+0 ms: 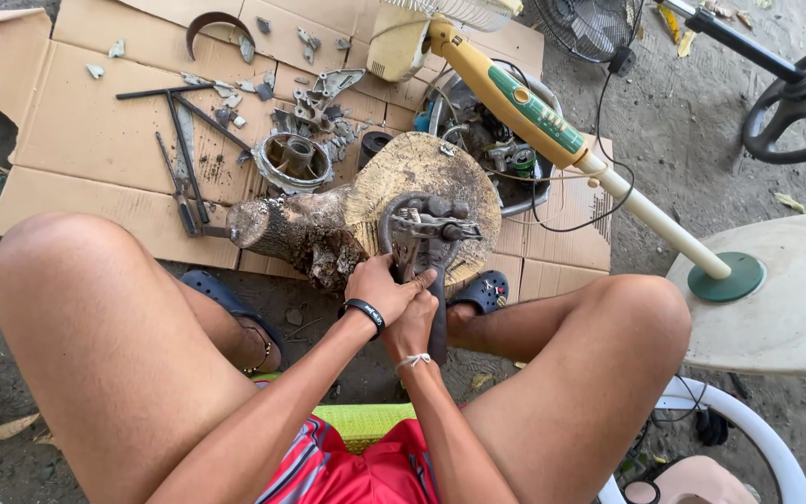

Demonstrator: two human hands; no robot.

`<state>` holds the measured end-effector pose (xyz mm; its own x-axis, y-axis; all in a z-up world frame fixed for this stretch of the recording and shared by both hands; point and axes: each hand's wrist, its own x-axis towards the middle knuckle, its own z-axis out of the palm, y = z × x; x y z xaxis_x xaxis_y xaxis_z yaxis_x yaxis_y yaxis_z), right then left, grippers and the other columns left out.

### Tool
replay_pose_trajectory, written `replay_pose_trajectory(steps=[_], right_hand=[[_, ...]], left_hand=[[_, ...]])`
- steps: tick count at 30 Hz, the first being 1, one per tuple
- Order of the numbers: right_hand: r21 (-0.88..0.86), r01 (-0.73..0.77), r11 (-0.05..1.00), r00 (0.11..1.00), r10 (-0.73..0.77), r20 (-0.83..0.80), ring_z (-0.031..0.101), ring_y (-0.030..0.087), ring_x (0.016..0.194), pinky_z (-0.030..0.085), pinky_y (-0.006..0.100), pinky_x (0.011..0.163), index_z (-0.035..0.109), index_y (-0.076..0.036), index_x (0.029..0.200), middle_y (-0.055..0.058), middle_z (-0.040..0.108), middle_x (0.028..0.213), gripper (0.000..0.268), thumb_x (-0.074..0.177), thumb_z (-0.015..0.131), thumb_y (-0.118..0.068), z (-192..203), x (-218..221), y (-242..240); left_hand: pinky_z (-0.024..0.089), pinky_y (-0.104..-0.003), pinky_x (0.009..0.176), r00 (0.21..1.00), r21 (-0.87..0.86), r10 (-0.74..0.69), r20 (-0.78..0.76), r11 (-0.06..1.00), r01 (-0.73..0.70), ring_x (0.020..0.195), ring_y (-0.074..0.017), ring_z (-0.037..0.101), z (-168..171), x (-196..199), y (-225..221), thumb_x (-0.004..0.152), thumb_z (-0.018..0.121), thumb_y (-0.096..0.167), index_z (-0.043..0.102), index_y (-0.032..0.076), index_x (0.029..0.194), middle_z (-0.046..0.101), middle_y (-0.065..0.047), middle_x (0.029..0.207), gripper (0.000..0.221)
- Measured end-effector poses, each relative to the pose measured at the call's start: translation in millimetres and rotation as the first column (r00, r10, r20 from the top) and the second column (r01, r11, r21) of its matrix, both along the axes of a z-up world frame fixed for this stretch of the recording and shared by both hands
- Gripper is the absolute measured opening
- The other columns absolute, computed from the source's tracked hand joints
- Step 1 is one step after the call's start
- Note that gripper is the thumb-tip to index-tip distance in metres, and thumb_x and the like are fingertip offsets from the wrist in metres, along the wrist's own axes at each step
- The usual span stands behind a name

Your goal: Disassembling a fan motor using a hammer, wrench, and screwdriver on a cardboard workspace.

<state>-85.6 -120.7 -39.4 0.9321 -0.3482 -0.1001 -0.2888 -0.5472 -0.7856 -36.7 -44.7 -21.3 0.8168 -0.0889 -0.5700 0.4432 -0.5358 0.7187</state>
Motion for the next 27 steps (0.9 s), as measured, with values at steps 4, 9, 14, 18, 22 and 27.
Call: replay_pose_trajectory(steps=[4, 9, 14, 18, 22, 27], right_hand=[[-0.007, -0.027, 1.0, 0.999, 0.026, -0.021, 0.06, 0.032, 0.044, 0.039, 0.032, 0.039, 0.07, 0.008, 0.065, 0.026, 0.059, 0.055, 0.03, 0.078, 0.071, -0.019, -10.4, 3.5, -15.1], [0.022, 0.004, 1.0, 0.996, -0.002, -0.087, 0.063, 0.032, 0.051, 0.043, 0.036, 0.045, 0.068, 0.015, 0.069, 0.032, 0.06, 0.059, 0.034, 0.082, 0.067, -0.017, 14.3, 9.1, 0.2], [0.036, -0.018, 0.999, 0.994, 0.022, -0.111, 0.064, 0.034, 0.06, 0.045, 0.041, 0.051, 0.068, 0.013, 0.075, 0.031, 0.063, 0.066, 0.032, 0.081, 0.066, -0.019, 20.3, 5.6, 10.0], [0.036, -0.048, 0.998, 0.988, 0.053, -0.144, 0.066, 0.038, 0.069, 0.047, 0.045, 0.058, 0.067, 0.01, 0.082, 0.031, 0.065, 0.072, 0.031, 0.081, 0.064, -0.021, 25.1, 5.7, 11.8], [0.047, -0.083, 0.995, 0.979, 0.09, -0.184, 0.068, 0.041, 0.079, 0.049, 0.05, 0.064, 0.066, 0.008, 0.089, 0.03, 0.068, 0.079, 0.032, 0.08, 0.062, -0.023, 29.9, 2.8, 18.6], [0.05, -0.12, 0.991, 0.968, 0.128, -0.217, 0.07, 0.044, 0.088, 0.051, 0.054, 0.071, 0.065, 0.006, 0.095, 0.029, 0.071, 0.086, 0.035, 0.079, 0.061, -0.025, 37.7, -2.2, 21.4]], left_hand=[[0.057, -0.048, 0.098, 0.998, -0.05, 0.035, -0.051, 0.998, -0.038, 0.114, -0.0373, 0.07, 8.8, 5.3, -0.6, 0.077, 0.07, 0.071, 0.077, 0.015, 0.105, 0.079, -0.013, 0.106, 0.064], [0.057, -0.047, 0.1, 0.997, 0.003, -0.006, -0.082, 1.0, 0.006, 0.117, -0.0343, 0.069, 5.0, 5.0, 0.5, 0.076, 0.07, 0.075, 0.076, 0.016, 0.109, 0.078, -0.012, 0.11, 0.068], [0.055, -0.047, 0.102, 0.993, 0.024, -0.058, -0.098, 0.998, 0.061, 0.12, -0.0333, 0.068, -6.4, 2.7, 4.4, 0.076, 0.067, 0.078, 0.074, 0.015, 0.113, 0.078, -0.013, 0.114, 0.074], [0.055, -0.048, 0.102, 0.994, 0.014, -0.073, -0.086, 0.997, 0.074, 0.121, -0.0342, 0.068, -7.7, 1.9, 1.0, 0.079, 0.065, 0.078, 0.074, 0.013, 0.115, 0.077, -0.014, 0.114, 0.075], [0.055, -0.049, 0.103, 0.992, 0.026, -0.093, -0.081, 0.995, 0.096, 0.121, -0.0344, 0.067, -14.6, 0.7, 4.5, 0.079, 0.061, 0.081, 0.073, 0.013, 0.117, 0.077, -0.015, 0.115, 0.078], [0.054, -0.049, 0.104, 0.989, 0.03, -0.116, -0.091, 0.992, 0.119, 0.124, -0.0356, 0.065, -29.7, 0.3, 1.5, 0.082, 0.06, 0.08, 0.072, 0.013, 0.12, 0.076, -0.016, 0.118, 0.078]])
